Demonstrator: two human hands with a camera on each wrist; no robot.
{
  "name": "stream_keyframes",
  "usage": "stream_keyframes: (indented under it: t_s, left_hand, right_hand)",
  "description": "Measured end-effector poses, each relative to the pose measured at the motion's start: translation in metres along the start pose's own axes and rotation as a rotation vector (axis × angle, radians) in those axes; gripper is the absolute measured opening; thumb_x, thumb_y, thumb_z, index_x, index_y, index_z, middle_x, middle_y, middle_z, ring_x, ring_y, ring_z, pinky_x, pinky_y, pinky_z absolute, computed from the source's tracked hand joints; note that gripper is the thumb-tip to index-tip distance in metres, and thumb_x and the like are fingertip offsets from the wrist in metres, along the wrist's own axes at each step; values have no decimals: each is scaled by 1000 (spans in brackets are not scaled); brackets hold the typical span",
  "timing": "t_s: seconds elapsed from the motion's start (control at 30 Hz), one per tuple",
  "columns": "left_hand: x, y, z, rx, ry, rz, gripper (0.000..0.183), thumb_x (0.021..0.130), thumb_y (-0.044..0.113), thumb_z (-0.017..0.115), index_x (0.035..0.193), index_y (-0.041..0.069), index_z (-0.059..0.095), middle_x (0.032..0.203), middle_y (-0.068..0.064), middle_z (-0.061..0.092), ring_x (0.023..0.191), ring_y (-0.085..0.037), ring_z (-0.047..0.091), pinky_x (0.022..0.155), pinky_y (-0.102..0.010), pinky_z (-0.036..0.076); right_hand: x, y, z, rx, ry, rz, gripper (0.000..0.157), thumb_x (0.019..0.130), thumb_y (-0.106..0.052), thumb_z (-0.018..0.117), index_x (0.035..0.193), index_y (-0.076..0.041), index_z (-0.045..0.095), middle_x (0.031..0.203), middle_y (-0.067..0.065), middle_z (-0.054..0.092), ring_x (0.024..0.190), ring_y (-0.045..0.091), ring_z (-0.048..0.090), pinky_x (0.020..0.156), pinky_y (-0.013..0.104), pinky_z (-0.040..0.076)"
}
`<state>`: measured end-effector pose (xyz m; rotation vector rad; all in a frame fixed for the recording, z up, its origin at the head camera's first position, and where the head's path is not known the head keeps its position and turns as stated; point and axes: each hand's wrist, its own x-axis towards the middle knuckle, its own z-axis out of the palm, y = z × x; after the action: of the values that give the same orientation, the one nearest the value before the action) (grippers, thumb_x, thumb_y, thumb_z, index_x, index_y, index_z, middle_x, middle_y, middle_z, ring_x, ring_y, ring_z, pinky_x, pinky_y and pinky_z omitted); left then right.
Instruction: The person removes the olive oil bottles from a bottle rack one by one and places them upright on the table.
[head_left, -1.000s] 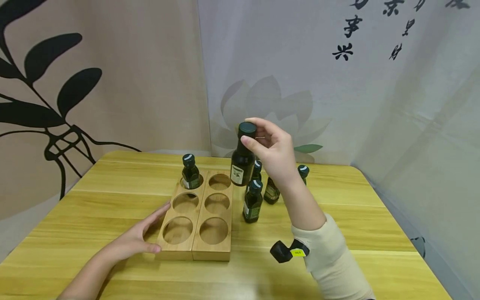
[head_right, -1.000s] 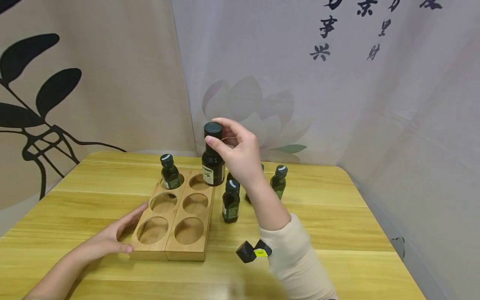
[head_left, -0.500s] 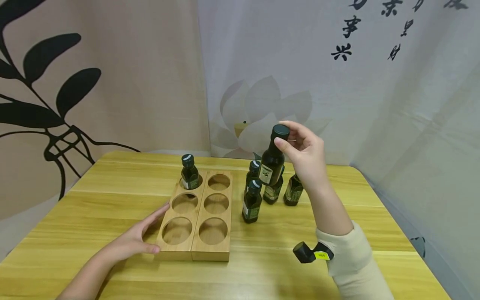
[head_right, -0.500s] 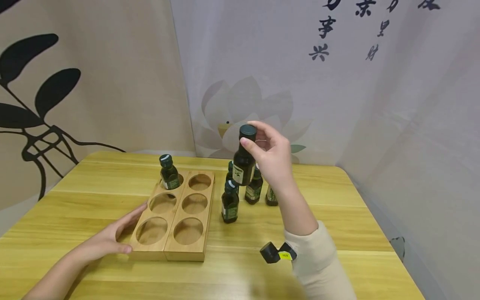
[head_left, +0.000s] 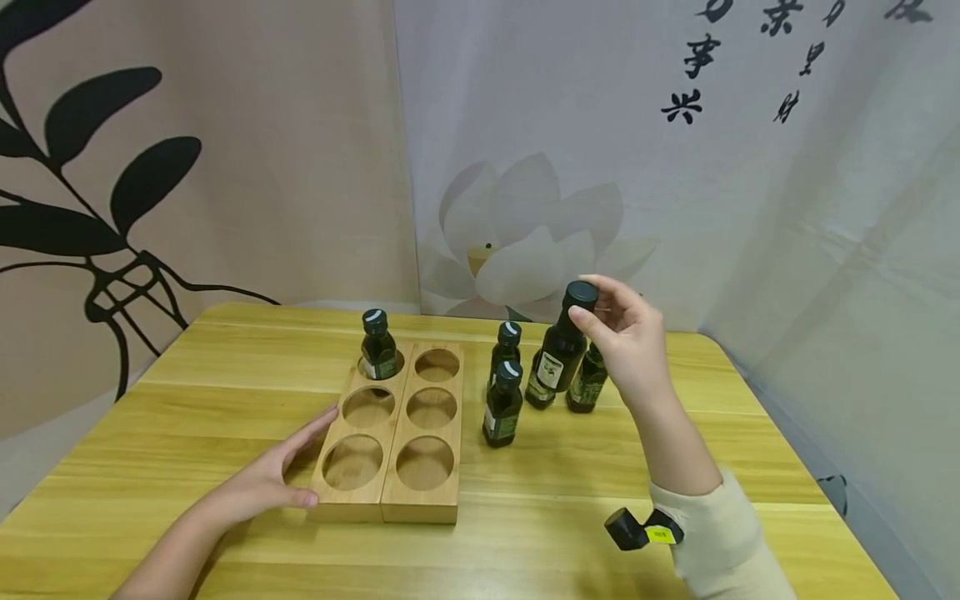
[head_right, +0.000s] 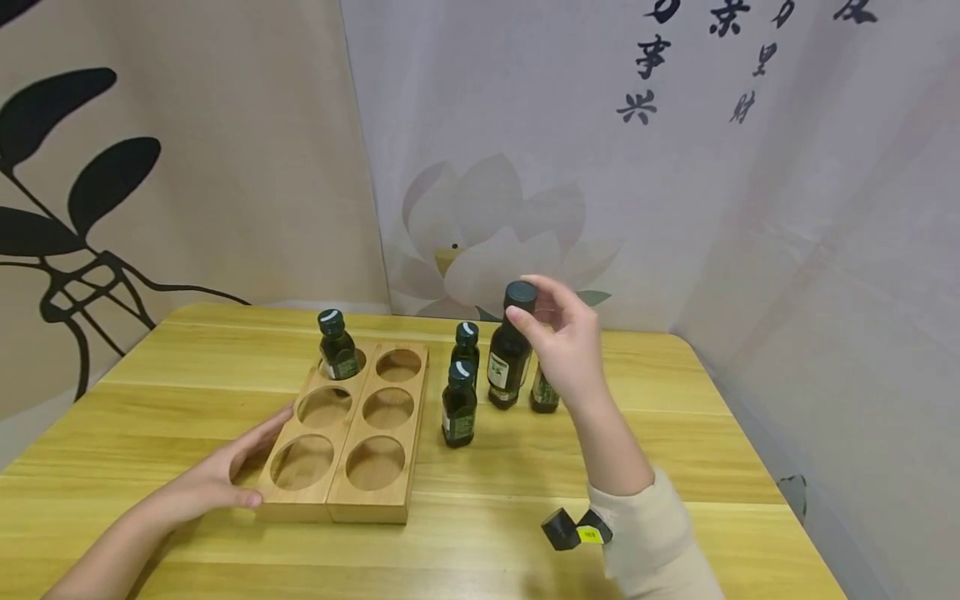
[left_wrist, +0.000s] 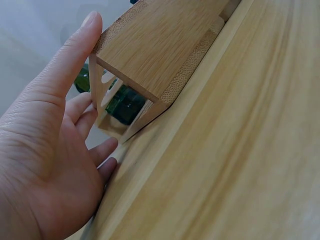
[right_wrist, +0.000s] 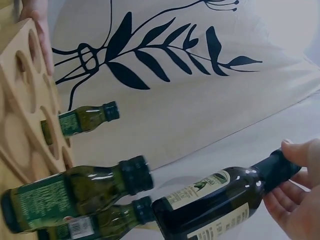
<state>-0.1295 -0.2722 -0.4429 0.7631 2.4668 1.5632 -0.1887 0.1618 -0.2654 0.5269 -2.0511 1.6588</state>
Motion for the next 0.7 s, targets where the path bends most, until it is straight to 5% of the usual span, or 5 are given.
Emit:
stream_keyframes:
  t_s: [0.7]
  left_hand:
    - [0,1,0,-8,-6,-5,97,81,33,78,155,23,16,159,-11,9,133,-57,9,89,-82,8]
  right_hand:
    - [-43,48,7,-13,-25,98,35,85,1,71,119,1,63,100,17,63,85,20,60,73,22,54]
